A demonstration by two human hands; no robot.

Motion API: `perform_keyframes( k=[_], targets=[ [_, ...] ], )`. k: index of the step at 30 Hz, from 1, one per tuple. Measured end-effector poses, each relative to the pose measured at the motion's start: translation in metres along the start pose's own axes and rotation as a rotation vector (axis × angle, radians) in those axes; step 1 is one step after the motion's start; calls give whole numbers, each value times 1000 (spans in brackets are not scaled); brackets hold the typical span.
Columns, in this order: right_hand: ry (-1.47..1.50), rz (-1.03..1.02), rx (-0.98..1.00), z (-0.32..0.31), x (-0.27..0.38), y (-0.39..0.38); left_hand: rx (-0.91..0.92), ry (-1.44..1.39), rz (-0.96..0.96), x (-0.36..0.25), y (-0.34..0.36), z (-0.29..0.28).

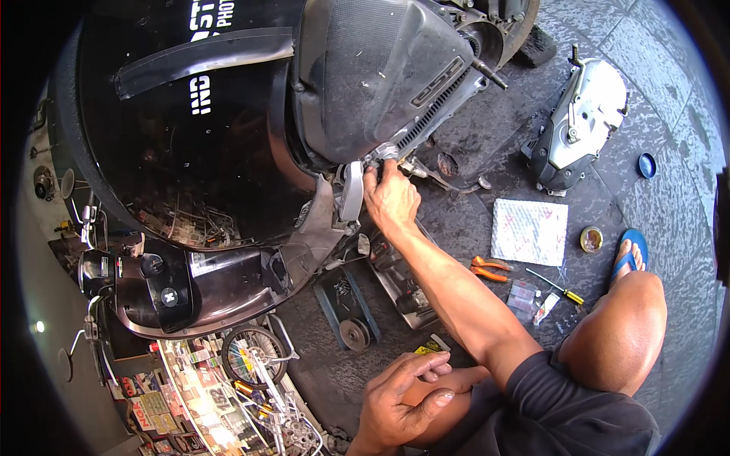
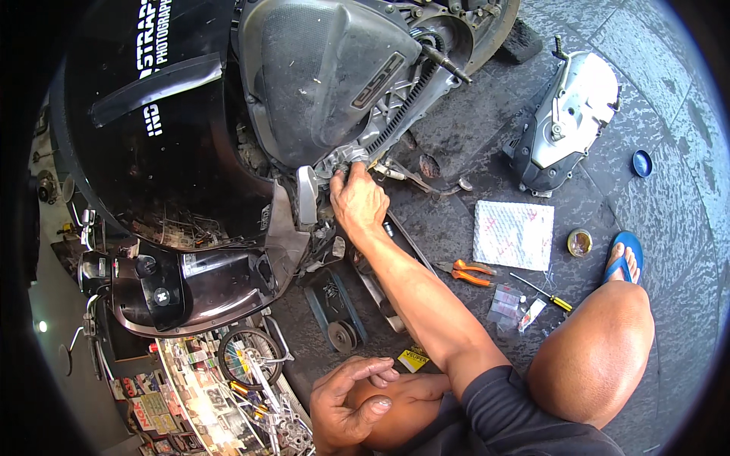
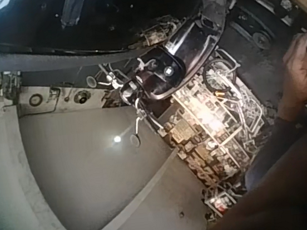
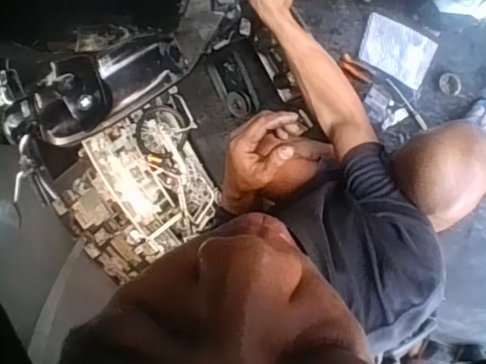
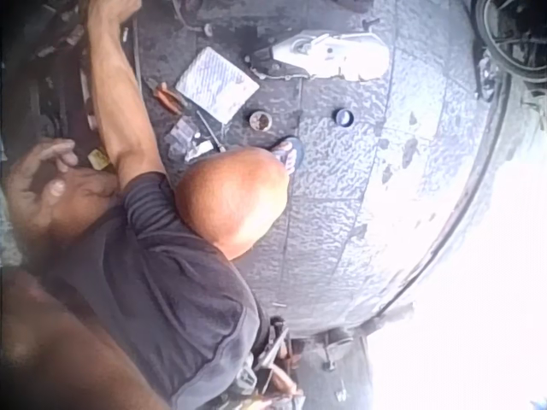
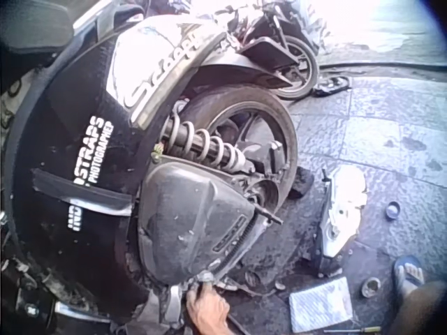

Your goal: The person removes components from a motorcycle engine, cleans a metal part with a cloth, and assembles parts onto the engine including a belt and gear components.

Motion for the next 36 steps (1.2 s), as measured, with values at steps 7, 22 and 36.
perform_keyframes(
  k=[7, 22, 36],
  targets=[
    [164, 179, 0, 12, -1, -2, -44, 7, -120, -22, 0, 2],
    [-104, -147, -18, -89, -130, 36, -231, -251, 54, 3, -15, -19],
    [-432, 1, 505, -123, -210, 16, -911, -261, -664, 326, -118, 28]
  ],
)
Point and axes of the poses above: each hand's wrist, its own y-axis towards the middle knuckle, its own z-axis out of the palm, x = y × z, the point moved 3 cm from there along y, towards the middle knuckle, and after that the axes turned 7 degrees about y, right-handed, at the moved point
